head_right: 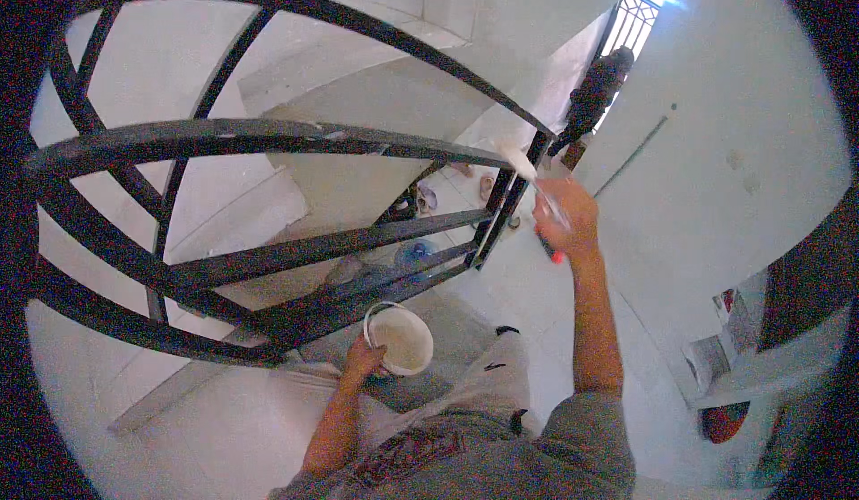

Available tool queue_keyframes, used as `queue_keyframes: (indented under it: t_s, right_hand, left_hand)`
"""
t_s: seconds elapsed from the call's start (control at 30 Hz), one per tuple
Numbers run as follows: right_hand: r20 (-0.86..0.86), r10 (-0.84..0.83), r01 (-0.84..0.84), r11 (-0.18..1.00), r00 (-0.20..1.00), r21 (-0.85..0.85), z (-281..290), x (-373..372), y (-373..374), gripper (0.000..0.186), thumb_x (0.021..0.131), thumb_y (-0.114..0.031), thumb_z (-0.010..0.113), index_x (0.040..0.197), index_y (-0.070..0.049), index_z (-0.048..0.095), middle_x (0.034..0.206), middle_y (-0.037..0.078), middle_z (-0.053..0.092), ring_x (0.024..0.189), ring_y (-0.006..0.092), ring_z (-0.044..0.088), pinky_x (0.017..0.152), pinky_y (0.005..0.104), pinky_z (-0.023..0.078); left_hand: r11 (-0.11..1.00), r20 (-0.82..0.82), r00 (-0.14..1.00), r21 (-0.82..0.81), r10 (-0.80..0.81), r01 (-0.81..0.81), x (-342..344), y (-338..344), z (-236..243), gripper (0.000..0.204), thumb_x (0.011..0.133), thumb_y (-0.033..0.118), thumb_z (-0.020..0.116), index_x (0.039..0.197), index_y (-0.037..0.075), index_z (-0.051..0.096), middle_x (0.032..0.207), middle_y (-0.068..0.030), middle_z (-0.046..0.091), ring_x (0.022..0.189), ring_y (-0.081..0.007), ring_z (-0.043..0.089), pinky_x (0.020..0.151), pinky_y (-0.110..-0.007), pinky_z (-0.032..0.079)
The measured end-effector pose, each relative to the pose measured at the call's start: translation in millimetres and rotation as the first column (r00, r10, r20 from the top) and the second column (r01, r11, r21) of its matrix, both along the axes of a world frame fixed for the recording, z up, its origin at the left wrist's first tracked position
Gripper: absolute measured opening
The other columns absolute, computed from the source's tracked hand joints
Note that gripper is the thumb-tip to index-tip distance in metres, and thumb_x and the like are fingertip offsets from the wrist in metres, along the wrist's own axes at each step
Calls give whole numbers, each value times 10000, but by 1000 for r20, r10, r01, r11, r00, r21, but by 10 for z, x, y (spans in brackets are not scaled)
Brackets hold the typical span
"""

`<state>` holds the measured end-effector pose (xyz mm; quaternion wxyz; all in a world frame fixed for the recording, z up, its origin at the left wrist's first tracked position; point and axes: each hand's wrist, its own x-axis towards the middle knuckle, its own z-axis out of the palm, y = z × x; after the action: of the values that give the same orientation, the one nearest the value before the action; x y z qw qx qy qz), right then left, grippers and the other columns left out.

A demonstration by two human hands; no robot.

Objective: Painting the structure of an indoor staircase using white paint and a paintbrush.

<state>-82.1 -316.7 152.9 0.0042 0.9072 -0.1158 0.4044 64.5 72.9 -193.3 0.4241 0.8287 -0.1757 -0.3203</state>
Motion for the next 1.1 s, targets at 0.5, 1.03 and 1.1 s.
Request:
queue_keyframes:
  t_s: [0.5, 1.03, 1.1]
  right_hand:
    - [-411, 400, 102, 603, 819, 791, -2486, 514, 1924, 214, 902, -212, 643, 949, -13, 706, 849, 212, 691, 755, 366, 679, 708, 459, 519]
    - [-566, 380, 143, 726, 732, 673, -2771, 557, 2154, 173, 872, -160, 634, 950, -15, 685, 925, 224, 695, 895, 399, 674, 821, 501, 520]
    - [-631, 391, 121, 781, 670, 613, -3364, 540, 2015, 186, 878, -173, 640, 966, -16, 686, 930, 222, 696, 904, 402, 672, 819, 502, 518]
  left_hand:
    - [992, 59, 990, 2, -124, 124, 28, -138, 1019, 655, 805, 182, 678, 1419, 92, 470, 1078, -228, 704, 859, -389, 718, 885, -481, 544]
    - [972, -81, 979, -163, -186, 171, 81, 23, 502, 566, 854, 65, 613, 1400, 50, 465, 930, -199, 708, 543, -258, 692, 516, -382, 585]
    - [971, -133, 972, -162, -196, 174, 77, -96, 711, 589, 855, 49, 611, 1421, 63, 451, 938, -194, 709, 552, -249, 693, 487, -370, 579]
